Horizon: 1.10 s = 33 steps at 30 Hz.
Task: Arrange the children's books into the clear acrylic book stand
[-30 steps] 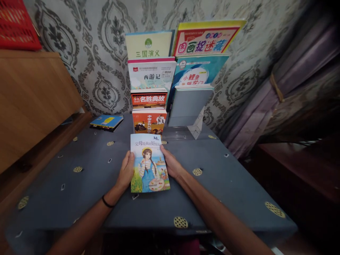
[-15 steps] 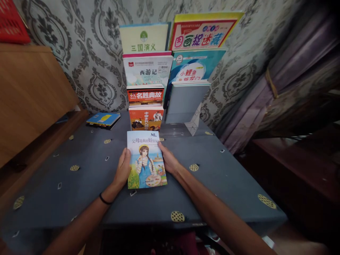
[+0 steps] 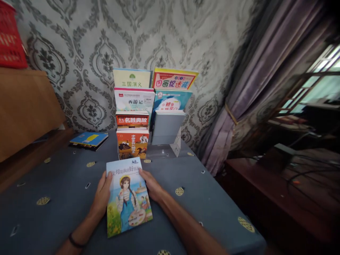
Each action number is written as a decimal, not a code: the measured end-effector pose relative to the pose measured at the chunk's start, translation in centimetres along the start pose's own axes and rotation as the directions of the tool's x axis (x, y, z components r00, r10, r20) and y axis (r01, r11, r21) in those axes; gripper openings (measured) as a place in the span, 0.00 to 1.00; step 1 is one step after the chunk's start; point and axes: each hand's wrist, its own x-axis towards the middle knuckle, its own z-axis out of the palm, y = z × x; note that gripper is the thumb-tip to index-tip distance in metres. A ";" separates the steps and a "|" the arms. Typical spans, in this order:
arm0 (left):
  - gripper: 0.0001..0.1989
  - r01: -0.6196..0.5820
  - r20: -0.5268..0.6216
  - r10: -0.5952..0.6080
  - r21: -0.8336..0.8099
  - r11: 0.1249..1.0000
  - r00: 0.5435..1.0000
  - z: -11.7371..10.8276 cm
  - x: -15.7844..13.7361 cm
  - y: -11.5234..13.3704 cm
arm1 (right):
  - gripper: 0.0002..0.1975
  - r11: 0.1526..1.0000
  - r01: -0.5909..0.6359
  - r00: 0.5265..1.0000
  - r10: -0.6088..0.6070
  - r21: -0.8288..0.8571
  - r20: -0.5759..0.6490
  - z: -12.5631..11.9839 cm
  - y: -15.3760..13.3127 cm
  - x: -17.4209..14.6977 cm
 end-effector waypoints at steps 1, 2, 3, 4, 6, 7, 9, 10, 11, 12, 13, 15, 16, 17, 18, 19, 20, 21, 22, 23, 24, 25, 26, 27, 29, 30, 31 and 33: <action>0.26 -0.021 0.020 0.021 -0.013 1.000 1.000 -0.1 0.3 -0.3 | 0.29 1.000 0.006 1.000 -0.006 0.001 0.003 0.0 0.1 0.0; 0.25 -0.034 0.032 0.035 -0.022 0.999 0.999 -0.2 0.5 -0.6 | 0.29 1.000 0.009 1.000 -0.009 0.003 0.009 0.1 0.1 0.0; 0.24 -0.038 0.035 0.039 -0.026 0.999 0.999 -0.3 0.8 -0.8 | 0.29 1.000 0.012 1.000 -0.012 0.005 0.014 0.1 0.2 0.0; 0.24 -0.032 0.028 0.032 -0.022 0.999 0.999 -0.3 0.9 -0.9 | 0.29 1.000 0.015 1.000 -0.015 0.006 0.016 0.2 0.2 0.0; 0.23 0.019 -0.018 -0.019 0.003 1.000 1.000 -0.3 1.1 -0.8 | 0.29 1.000 0.024 1.000 -0.024 -0.002 0.008 0.2 0.3 0.0; 0.23 0.056 -0.047 -0.056 0.014 0.998 0.997 -0.2 1.1 -0.6 | 0.29 0.999 0.032 0.999 -0.032 -0.010 0.001 0.2 0.3 -0.1; 0.24 0.129 -0.106 -0.126 0.020 0.991 0.986 0.0 0.9 0.0 | 0.29 0.998 0.056 0.998 -0.056 -0.029 -0.010 0.2 0.1 -0.1; 0.24 0.143 -0.114 -0.140 0.013 0.990 0.984 0.2 0.8 0.4 | 0.28 0.997 0.069 0.998 -0.069 -0.038 -0.011 0.2 0.0 -0.2; 0.24 0.132 -0.092 -0.132 0.001 0.991 0.987 0.3 0.7 0.7 | 0.28 0.995 0.083 0.996 -0.083 -0.048 -0.009 0.3 -0.1 -0.2; 0.26 0.107 -0.050 -0.108 -0.020 0.994 0.993 0.4 0.6 1.0 | 0.27 0.994 0.097 0.995 -0.097 -0.055 -0.007 0.3 -0.2 -0.3; 0.27 0.074 0.010 -0.074 -0.048 0.996 0.997 0.5 0.6 1.3 | 0.27 0.992 0.108 0.994 -0.108 -0.061 -0.004 0.3 -0.3 -0.3; 0.32 0.039 0.105 -0.026 -0.125 0.991 0.994 0.6 0.8 1.5 | 0.27 0.990 0.124 0.992 -0.124 -0.073 0.007 0.4 -0.4 -0.4; 0.34 0.037 0.122 -0.017 -0.160 0.986 0.992 0.6 0.9 1.6 | 0.27 0.988 0.130 0.991 -0.130 -0.078 0.013 0.5 -0.4 -0.4; 0.36 0.042 0.120 -0.020 -0.186 0.982 0.993 0.6 1.1 1.6 | 0.27 0.987 0.134 0.991 -0.132 -0.085 0.019 0.5 -0.4 -0.4; 0.36 0.046 0.112 -0.024 -0.201 0.979 0.993 0.5 1.3 1.6 | 0.28 0.986 0.135 0.991 -0.133 -0.093 0.025 0.5 -0.4 -0.4; 0.35 0.044 0.105 -0.023 -0.206 0.978 0.994 0.4 1.5 1.5 | 0.29 0.985 0.135 0.991 -0.133 -0.104 0.029 0.6 -0.3 -0.4; 0.34 0.040 0.104 -0.019 -0.206 0.978 0.994 0.4 1.7 1.5 | 0.30 0.984 0.136 0.991 -0.133 -0.116 0.029 0.6 -0.3 -0.4; 0.34 0.037 0.112 -0.014 -0.201 0.979 0.994 0.3 1.9 1.4 | 0.30 0.982 0.135 0.991 -0.133 -0.129 0.026 0.5 -0.2 -0.4; 0.33 0.032 0.125 -0.008 -0.195 0.980 0.992 0.2 2.1 1.3 | 0.31 0.981 0.136 0.991 -0.135 -0.141 0.019 0.5 -0.2 -0.4; 0.32 0.026 0.141 0.001 -0.187 0.982 0.990 0.2 2.3 1.2 | 0.31 0.979 0.138 0.990 -0.138 -0.151 0.011 0.4 -0.2 -0.3; 0.32 0.018 0.155 0.010 -0.176 0.984 0.988 0.2 2.4 1.1 | 0.31 0.977 0.142 0.990 -0.143 -0.158 0.002 0.3 -0.2 -0.3; 0.31 0.010 0.170 0.018 -0.162 0.987 0.985 0.2 2.6 1.0 | 0.31 0.976 0.145 0.989 -0.148 -0.164 -0.007 0.2 -0.3 -0.2; 0.31 0.000 0.182 0.028 -0.150 0.989 0.983 0.1 2.8 0.9 | 0.31 0.975 0.145 0.989 -0.149 -0.170 -0.014 0.1 -0.3 -0.1; 0.30 -0.012 0.192 0.039 -0.139 0.990 0.981 0.1 3.0 0.7 | 0.31 0.974 0.143 0.989 -0.148 -0.176 -0.019 -0.1 -0.3 -0.1; 0.29 -0.033 0.215 0.058 -0.117 0.993 0.975 0.1 3.3 0.4 | 0.31 0.973 0.134 0.989 -0.142 -0.189 -0.029 -0.2 -0.3 0.0; 0.29 -0.044 0.229 0.067 -0.106 0.993 0.971 0.1 3.5 0.2 | 0.31 0.972 0.131 0.989 -0.141 -0.196 -0.037 -0.3 -0.3 0.1; 0.28 -0.055 0.240 0.077 -0.095 0.994 0.968 0.0 3.6 0.1 | 0.31 0.970 0.131 0.989 -0.143 -0.202 -0.045 -0.4 -0.3 0.1; 0.27 -0.078 0.258 0.094 -0.074 0.994 0.962 -0.1 3.9 0.0 | 0.30 0.967 0.137 0.986 -0.153 -0.214 -0.060 -0.5 -0.3 0.1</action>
